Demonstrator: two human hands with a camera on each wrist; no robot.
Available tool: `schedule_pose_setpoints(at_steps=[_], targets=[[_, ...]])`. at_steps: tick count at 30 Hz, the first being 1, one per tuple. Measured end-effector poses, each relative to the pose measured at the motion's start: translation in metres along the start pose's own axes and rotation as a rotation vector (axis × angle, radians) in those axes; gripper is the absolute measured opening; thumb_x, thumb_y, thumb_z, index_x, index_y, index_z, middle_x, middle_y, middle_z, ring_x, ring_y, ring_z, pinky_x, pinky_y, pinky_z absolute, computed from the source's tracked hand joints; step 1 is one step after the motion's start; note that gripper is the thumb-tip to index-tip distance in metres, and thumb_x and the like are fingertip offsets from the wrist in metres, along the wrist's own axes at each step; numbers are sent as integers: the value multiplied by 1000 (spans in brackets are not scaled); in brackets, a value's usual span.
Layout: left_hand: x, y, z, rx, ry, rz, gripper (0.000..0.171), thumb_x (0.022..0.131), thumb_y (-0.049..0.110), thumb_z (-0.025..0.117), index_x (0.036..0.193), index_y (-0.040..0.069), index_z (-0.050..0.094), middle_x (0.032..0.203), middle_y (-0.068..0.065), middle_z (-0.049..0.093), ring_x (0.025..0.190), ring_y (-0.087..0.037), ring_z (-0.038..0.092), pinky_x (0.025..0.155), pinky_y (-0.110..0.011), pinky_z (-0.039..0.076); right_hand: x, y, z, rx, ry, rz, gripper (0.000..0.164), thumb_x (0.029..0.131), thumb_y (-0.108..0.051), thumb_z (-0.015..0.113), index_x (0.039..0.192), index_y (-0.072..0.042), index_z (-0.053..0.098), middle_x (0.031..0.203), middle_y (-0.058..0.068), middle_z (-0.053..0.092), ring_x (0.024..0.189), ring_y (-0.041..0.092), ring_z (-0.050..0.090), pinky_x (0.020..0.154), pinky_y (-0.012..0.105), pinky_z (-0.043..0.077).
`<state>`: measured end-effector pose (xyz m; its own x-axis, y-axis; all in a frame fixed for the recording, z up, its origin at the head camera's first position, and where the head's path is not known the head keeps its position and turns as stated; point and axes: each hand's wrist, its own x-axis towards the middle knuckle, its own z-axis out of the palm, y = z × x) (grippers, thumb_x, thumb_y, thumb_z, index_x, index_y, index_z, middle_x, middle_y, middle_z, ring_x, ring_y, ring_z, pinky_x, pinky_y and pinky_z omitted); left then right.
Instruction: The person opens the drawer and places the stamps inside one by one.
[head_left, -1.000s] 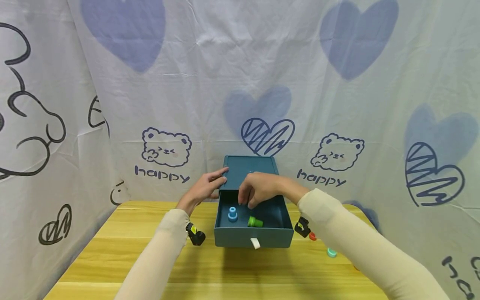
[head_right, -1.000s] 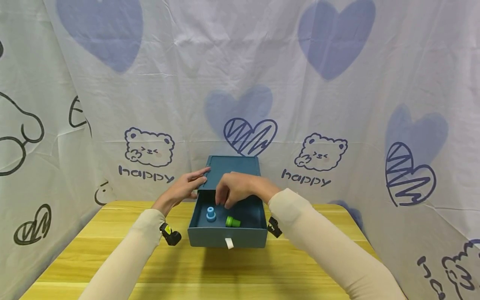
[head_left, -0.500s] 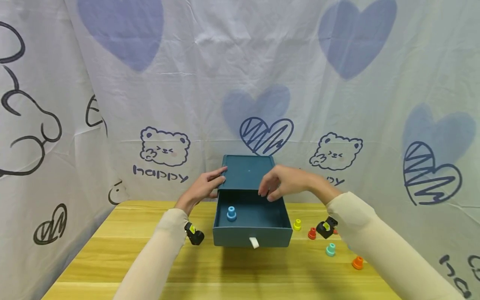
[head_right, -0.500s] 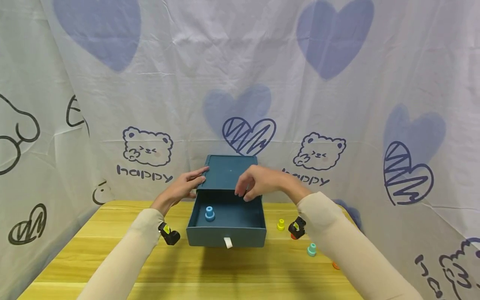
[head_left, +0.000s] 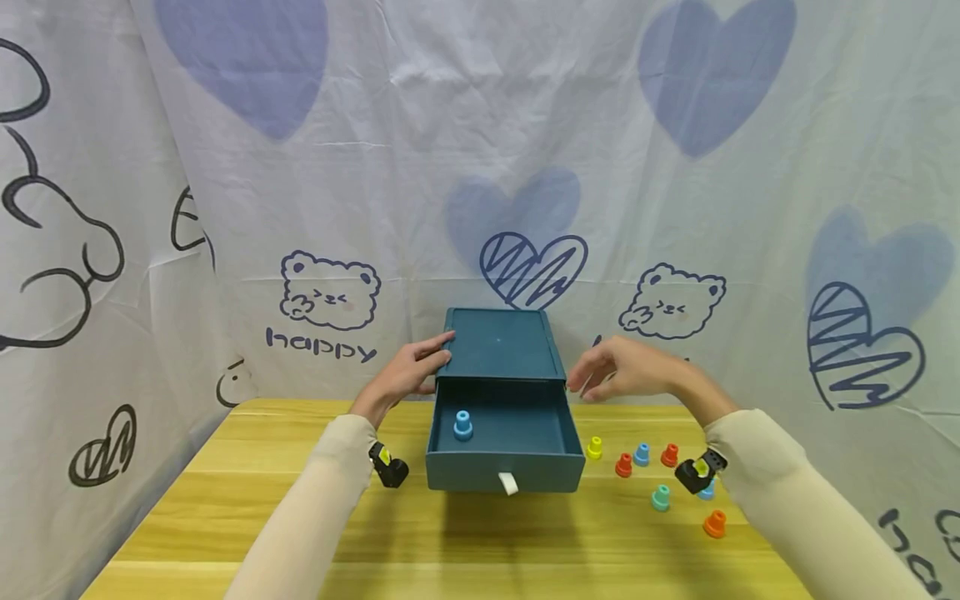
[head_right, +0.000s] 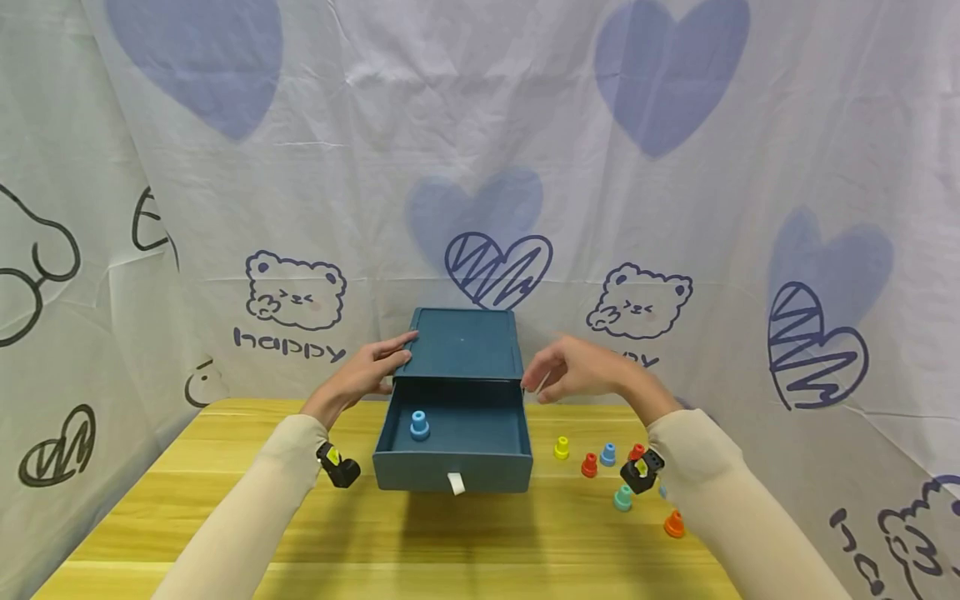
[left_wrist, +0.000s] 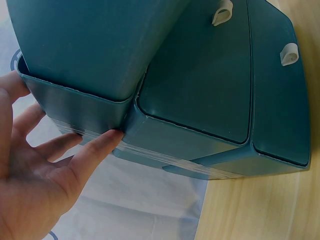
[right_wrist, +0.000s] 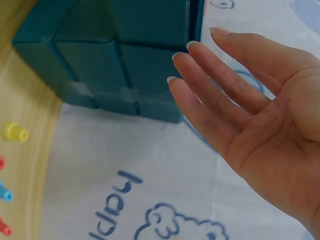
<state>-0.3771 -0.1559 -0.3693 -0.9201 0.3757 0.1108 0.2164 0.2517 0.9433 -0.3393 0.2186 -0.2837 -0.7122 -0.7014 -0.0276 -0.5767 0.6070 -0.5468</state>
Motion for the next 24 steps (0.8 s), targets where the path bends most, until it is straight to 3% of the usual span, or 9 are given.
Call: schedule_pose_setpoints(at_steps=[6,24], targets=[[1,-1,-1,4,0,0,58,110,34,49,164,21,32,170,-19,25,151,-45,37,109,-61,48,-14,21,5,26,13,58,21,93,-8,75,114,-10,76,114,10,76,101,20,74,86,29,63],[1,0,-1,21,-4,-6,59,110,37,49,164,23,31,171,-18,23,151,-46,36,109,-64,47,-48,71,34,151,18,75,23,91,-6,75,114,-5,75,115,15,75,101,25,74,84,27,63]])
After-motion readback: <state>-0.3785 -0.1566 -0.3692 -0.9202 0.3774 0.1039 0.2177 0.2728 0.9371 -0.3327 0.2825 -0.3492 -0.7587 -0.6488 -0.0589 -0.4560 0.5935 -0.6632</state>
